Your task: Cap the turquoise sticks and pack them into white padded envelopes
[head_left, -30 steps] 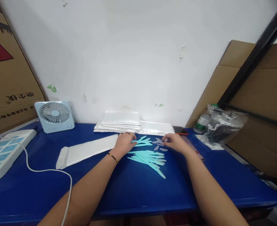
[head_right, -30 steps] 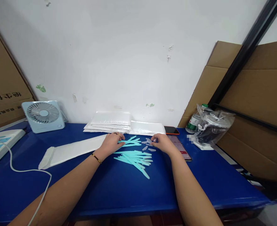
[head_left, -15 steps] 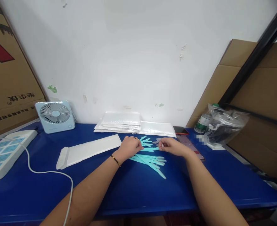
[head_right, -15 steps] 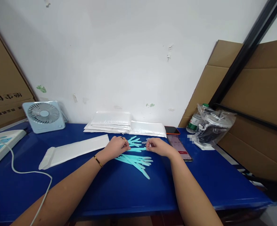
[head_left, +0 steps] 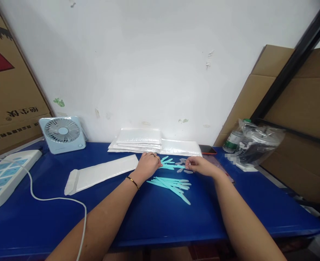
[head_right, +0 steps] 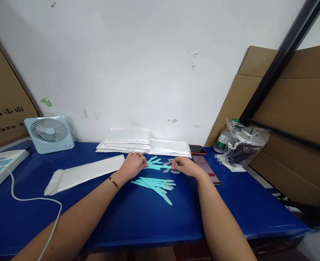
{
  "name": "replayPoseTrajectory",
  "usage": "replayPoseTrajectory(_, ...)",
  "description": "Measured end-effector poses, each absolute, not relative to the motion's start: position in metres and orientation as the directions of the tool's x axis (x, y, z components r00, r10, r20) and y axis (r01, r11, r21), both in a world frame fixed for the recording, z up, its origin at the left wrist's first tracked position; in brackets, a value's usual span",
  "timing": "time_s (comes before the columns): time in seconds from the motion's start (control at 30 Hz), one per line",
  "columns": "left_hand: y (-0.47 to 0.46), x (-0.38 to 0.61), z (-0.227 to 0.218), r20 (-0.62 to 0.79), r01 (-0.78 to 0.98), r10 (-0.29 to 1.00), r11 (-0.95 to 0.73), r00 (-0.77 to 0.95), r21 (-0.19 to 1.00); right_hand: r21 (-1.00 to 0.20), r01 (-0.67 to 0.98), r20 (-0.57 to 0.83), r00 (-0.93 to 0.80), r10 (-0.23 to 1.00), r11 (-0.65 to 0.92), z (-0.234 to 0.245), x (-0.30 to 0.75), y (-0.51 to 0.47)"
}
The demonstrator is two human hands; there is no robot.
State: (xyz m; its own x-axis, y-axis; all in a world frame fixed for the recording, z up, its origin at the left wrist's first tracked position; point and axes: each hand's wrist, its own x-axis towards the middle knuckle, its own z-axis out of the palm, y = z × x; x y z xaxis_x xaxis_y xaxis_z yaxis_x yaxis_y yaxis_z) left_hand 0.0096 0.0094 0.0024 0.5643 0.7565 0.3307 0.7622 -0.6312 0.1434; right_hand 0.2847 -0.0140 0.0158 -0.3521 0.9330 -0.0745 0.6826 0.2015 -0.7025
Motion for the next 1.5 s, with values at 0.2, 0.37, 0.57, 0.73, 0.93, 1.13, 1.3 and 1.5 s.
replayPoseTrajectory(0.2,0.013,0.002,0.003,0.319,0.763,0.791,-0.6,0.522,0.241,-0.657,0.727,0.011,-0.254,0.967,0.199,0.012,0.293,-0.011)
replayPoseTrajectory(0.37,0.001,0.008,0.006,0.266,0.7,0.758,-0.653,0.596,0.29,-0.623,0.696,-0.076,-0.507,0.859,0.355,0.018,0.273,-0.022)
replayPoseTrajectory(0.57,-0.006,0.01,0.005,0.184,0.636,0.697,-0.712,0.694,0.298,-0.548,0.727,-0.084,-0.54,0.837,0.414,0.012,0.262,-0.021)
replayPoseTrajectory(0.73,-0.004,0.014,0.003,0.2,0.675,0.733,-0.678,0.65,0.291,-0.633,0.69,0.016,-0.441,0.897,0.351,0.015,0.27,-0.02)
replayPoseTrajectory(0.93,-0.003,0.018,-0.001,0.254,0.692,0.76,-0.65,0.599,0.314,-0.698,0.65,0.028,-0.397,0.917,0.302,0.014,0.269,-0.018)
replayPoseTrajectory(1.13,-0.001,0.016,0.006,0.295,0.721,0.76,-0.646,0.579,0.251,-0.712,0.631,0.083,-0.361,0.929,0.309,0.013,0.269,-0.016)
replayPoseTrajectory(1.3,0.006,0.005,0.011,0.289,0.785,0.827,-0.555,0.483,0.274,-0.675,0.693,0.069,-0.28,0.958,0.251,0.018,0.281,-0.017)
replayPoseTrajectory(1.5,-0.01,0.011,0.012,0.198,0.583,0.647,-0.755,0.737,0.3,-0.636,0.687,-0.091,-0.517,0.851,0.35,0.028,0.277,-0.028)
